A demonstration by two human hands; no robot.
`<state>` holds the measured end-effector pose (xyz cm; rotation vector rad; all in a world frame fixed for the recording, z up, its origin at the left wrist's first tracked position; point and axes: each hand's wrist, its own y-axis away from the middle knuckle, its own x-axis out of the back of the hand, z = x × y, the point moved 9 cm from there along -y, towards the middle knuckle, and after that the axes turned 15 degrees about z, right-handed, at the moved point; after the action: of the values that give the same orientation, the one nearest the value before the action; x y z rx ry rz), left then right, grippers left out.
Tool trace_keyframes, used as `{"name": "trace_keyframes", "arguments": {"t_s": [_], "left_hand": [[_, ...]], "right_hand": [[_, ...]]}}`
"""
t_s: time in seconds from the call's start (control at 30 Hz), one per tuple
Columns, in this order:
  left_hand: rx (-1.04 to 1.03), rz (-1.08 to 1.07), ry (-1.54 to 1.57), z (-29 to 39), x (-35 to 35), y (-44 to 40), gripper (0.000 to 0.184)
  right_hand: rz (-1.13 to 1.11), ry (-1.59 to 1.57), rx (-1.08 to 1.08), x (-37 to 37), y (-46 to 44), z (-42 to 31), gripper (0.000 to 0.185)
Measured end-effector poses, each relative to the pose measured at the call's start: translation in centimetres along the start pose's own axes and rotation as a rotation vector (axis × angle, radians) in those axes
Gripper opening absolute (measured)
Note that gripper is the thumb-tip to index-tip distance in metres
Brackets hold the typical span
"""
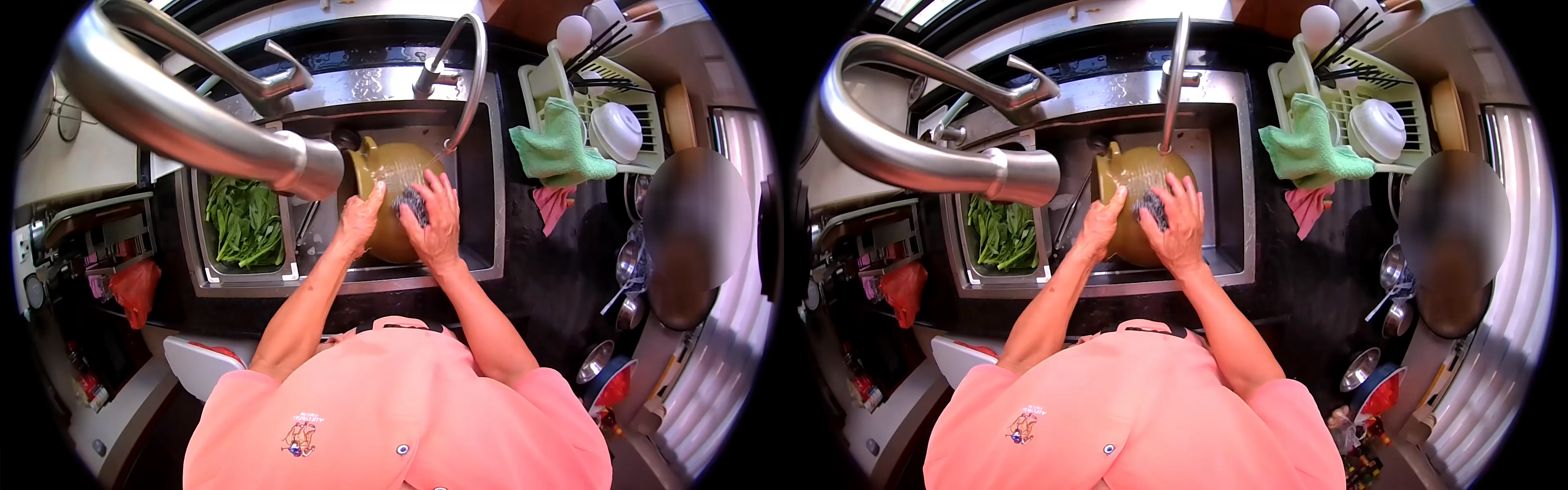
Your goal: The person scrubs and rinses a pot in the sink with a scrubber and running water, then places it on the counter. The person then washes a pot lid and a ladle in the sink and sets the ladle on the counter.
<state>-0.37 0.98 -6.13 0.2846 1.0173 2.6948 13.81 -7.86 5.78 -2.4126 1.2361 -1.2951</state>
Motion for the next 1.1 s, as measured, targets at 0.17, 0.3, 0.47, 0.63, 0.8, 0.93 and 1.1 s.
{"name": "trace_keyframes", "arguments": {"t_s": [0.17,0.3,0.47,0.63,0.8,0.93,1.1], "left_hand": [[-0.34,-0.048,-0.285,2.6,1.6,-0.2,0.062],[-0.381,-0.12,-0.541,4.9,1.0,0.0,0.065],[-0.153,-0.14,-0.237,3.1,-0.4,-0.6,0.075],[-0.005,-0.138,-0.001,3.7,-5.1,1.6,0.076],[0.074,0.024,0.062,3.9,-4.9,2.0,0.076],[0.134,-0.051,0.319,4.6,-4.9,0.8,0.069],[0.078,0.048,0.076,2.7,-2.1,-0.6,0.057]], "right_hand": [[-0.262,-0.138,-0.624,-7.9,-5.2,9.9,0.041],[-0.365,-0.175,-0.806,-15.0,-3.6,19.2,0.04],[-0.187,-0.201,-0.609,-7.0,-5.4,10.8,0.04],[0.052,0.096,-0.099,-3.7,-4.7,2.9,0.029],[0.12,-0.067,-0.016,-0.7,-0.2,-0.8,0.027],[0.016,-0.054,0.141,0.0,5.6,-2.3,0.03],[0.098,0.026,0.057,-0.5,1.7,-2.6,0.028]]}}
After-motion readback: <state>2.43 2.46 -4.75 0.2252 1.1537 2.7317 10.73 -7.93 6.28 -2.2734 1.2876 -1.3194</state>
